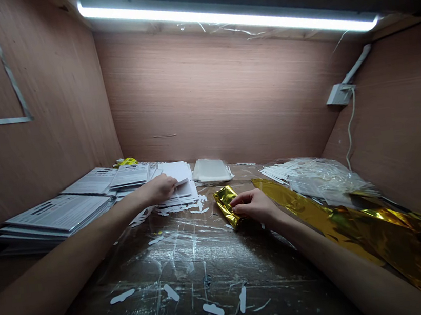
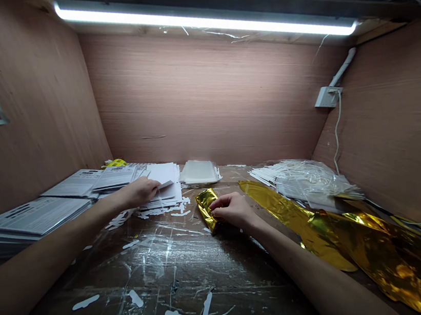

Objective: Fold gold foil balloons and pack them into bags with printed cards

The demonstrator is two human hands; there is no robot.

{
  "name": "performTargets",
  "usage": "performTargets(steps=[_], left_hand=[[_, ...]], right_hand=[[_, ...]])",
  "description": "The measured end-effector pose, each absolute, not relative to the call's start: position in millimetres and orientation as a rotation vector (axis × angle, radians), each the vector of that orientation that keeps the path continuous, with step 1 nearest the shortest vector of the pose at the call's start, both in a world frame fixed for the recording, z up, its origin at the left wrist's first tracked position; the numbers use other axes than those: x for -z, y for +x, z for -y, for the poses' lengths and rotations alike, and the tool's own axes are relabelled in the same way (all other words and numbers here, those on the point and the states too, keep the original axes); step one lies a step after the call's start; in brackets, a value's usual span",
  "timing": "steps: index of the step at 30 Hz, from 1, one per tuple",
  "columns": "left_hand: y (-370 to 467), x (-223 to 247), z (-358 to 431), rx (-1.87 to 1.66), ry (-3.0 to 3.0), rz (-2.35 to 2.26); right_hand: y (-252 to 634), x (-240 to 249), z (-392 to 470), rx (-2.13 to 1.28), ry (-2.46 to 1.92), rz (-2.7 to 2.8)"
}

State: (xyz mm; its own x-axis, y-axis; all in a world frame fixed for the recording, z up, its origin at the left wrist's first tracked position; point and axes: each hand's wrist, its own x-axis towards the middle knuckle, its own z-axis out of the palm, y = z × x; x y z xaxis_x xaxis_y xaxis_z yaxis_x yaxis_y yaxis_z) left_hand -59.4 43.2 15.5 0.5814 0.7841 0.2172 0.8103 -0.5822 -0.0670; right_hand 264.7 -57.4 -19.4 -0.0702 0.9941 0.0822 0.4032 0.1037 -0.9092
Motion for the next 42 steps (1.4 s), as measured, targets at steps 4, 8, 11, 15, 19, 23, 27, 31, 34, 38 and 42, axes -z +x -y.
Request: performTargets(steps=[4, 8, 11, 15, 19, 23, 27, 31, 34, 38, 42], left_hand=[[-60.1, -11.8, -46.0, 0.427, -2.523, 1.373], [-61.2, -14.7, -44.8, 0.619, -2.418, 1.408], [-61.3, -18.0, -42.6, 0.750, -2.355, 1.419], [-62.9, -18.0, -40.9, 0.931, -2.255, 1.372], [-64.6, -22.0, -31.6, 1.016, -2.155, 1.247], [-51.2, -34.6, -1.2, 0.988, -2.338, 0.879], [-13.5, -26.7, 40.0, 0.877, -2.555, 0.561], [26.1, 6.7, 73.2, 0.748, -2.730, 0.226], [41.3, 23.1, 91.0, 0.742, -2.813, 0.117], [39.8, 17.2, 94.2, 1.017, -3.049, 0.332], [28.0, 5.4, 67.0, 1.435, -2.873, 0.895]], right_hand=[[264.0, 18.1, 58.4, -0.945, -1.420, 1.595], [264.1, 17.4, 58.8, -0.927, -1.424, 1.613], [264.8, 16.9, 59.2, -0.934, -1.414, 1.619], [265.4, 18.4, 58.5, -0.922, -1.415, 1.639], [265.5, 21.3, 56.8, -0.920, -1.400, 1.639], [268.8, 21.9, 53.1, -0.815, -1.338, 1.529], [278.5, 18.3, 45.8, -0.679, -1.138, 1.277], [287.0, 15.3, 39.7, -0.594, -1.051, 1.106], [285.9, 15.9, 40.3, -0.645, -1.065, 1.115], [276.5, 16.7, 47.6, -0.807, -1.103, 1.180], [264.7, 15.4, 57.7, -0.923, -1.107, 1.207]])
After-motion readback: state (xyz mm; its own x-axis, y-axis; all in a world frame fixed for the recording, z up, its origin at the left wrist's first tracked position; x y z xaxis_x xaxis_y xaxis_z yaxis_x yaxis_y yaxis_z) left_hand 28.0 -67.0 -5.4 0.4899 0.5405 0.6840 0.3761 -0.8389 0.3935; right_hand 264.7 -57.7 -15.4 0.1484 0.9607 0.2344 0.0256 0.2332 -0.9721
